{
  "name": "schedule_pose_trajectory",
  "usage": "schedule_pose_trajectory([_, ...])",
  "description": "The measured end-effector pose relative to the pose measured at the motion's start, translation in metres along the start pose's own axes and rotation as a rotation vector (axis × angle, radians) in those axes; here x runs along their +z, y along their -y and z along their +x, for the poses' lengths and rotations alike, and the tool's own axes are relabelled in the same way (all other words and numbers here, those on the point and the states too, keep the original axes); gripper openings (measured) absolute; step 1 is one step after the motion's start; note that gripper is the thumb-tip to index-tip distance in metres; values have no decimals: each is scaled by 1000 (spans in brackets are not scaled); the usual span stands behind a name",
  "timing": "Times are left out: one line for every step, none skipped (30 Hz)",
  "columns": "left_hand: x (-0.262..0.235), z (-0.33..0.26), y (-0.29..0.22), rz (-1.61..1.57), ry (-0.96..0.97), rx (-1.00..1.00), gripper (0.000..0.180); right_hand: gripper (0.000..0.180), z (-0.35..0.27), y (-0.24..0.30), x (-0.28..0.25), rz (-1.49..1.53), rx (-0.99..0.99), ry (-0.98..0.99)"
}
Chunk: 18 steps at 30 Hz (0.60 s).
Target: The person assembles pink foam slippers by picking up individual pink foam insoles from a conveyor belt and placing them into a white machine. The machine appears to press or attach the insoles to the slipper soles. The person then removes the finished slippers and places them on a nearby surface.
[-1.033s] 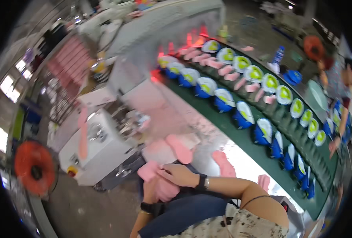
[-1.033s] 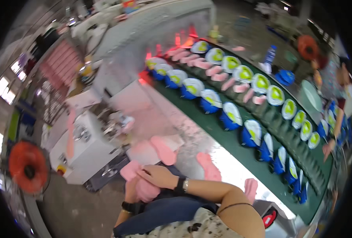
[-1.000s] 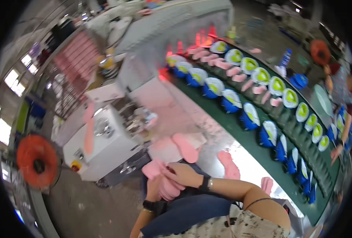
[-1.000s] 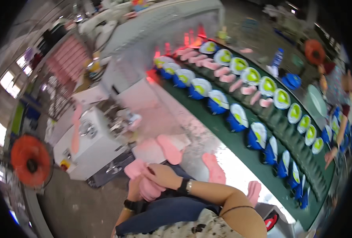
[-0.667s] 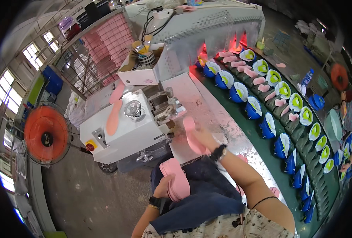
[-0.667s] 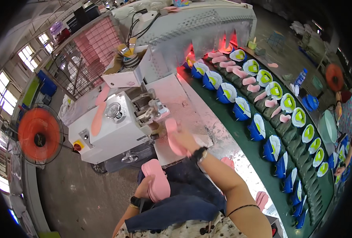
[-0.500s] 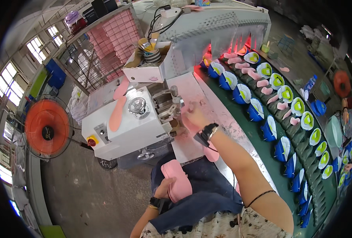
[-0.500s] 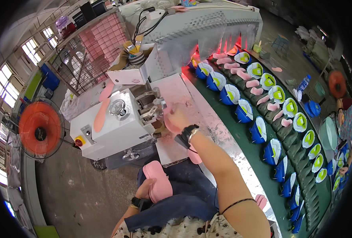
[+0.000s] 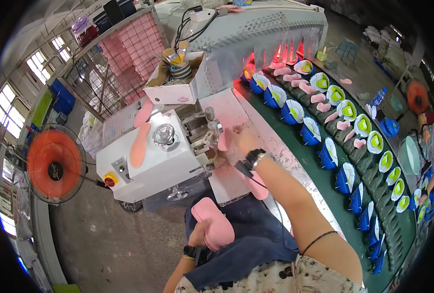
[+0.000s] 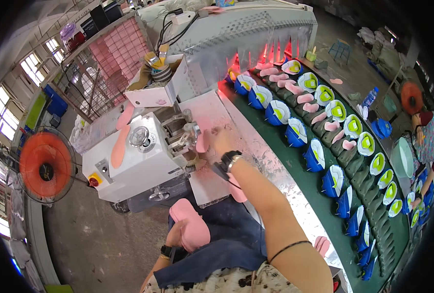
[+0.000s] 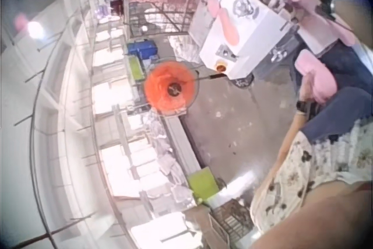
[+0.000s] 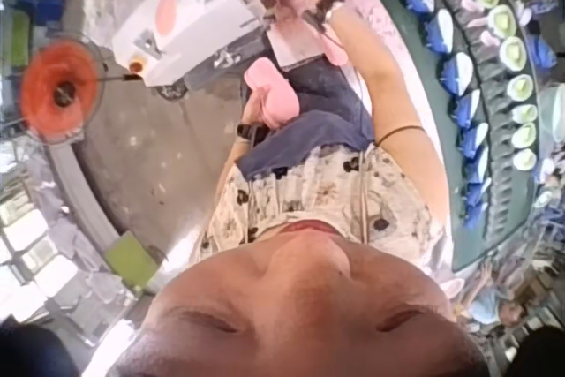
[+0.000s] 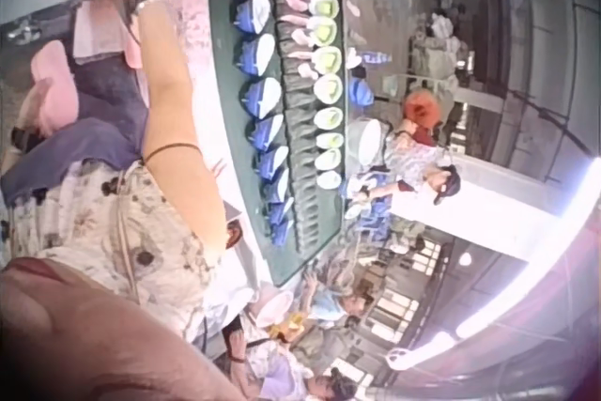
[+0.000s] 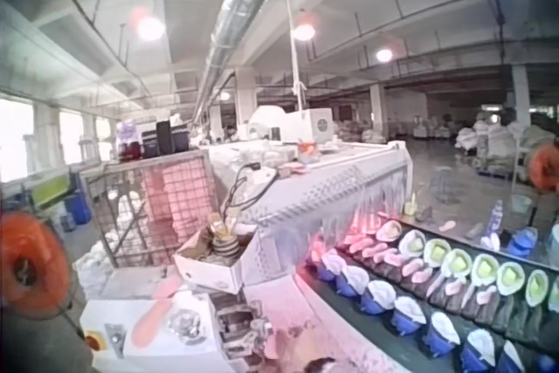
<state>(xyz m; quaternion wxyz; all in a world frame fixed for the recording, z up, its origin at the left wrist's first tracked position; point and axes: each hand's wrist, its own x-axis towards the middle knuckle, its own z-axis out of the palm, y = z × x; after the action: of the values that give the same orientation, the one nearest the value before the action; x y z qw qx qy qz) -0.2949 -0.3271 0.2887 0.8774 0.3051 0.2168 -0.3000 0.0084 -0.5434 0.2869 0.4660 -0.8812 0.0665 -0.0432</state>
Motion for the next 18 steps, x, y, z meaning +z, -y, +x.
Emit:
schedule_pose_trajectory([-1,2,-2,9,-3,-5,51,34,13,-14,16,123,16,-46])
schedule_pose_trajectory([1,0,-4,16,-18,9,51,34,21,-20,26,247,29,-80])
schedule_pose_trajectory([3,-9,-5,13,-46,38,51,34,22,-6,26,326,127,-26])
schedule_pose_trajectory([3,-17,-6,8,-75,72,51,34,18,22,15,404,221,32])
schedule_pose_trajectory([-1,-16,-6,53,-174,30,51,33,18,22,3,486,265,23])
schedule_pose_trajectory([-13,-12,-5,105,-263,-22,52,32,19,20,-10,569,312,7])
schedule_pose_trajectory([-29,-3,-4,167,-335,-83,52,30,26,0,-24,650,296,-67])
schedule_pose_trajectory([-52,-4,1,729,-84,221,50,28,30,-21,-44,721,279,-147])
schedule_pose_trajectory([-77,-7,8,1216,-25,658,49,23,22,-31,-68,752,222,-200])
schedule_pose_trajectory([-90,-2,15,1008,-73,535,47,23,16,-42,-96,735,220,-284])
schedule_pose_trajectory([-102,5,22,791,-127,427,46,23,9,-69,-127,725,215,-378])
schedule_pose_trajectory([-96,16,27,619,-127,355,45,23,1,-96,-158,718,206,-459])
schedule_pose_trajectory([-90,24,30,445,-143,292,44,22,-13,-114,-194,683,278,-483])
schedule_pose_trajectory([-40,20,19,257,-128,176,42,24,-28,-162,-234,680,287,-608])
schedule_pose_trajectory([-9,12,11,65,-150,81,41,27,-43,-190,-268,621,301,-684])
schedule_pose_trajectory([-1,12,10,79,-183,75,40,30,-58,-223,-303,423,321,-816])
schedule_pose_trajectory([4,13,10,90,-224,77,38,32,-71,-248,-331,248,335,-915])
schedule_pose_trajectory([8,13,10,101,-271,78,37,35,-86,-270,-360,131,443,-963])
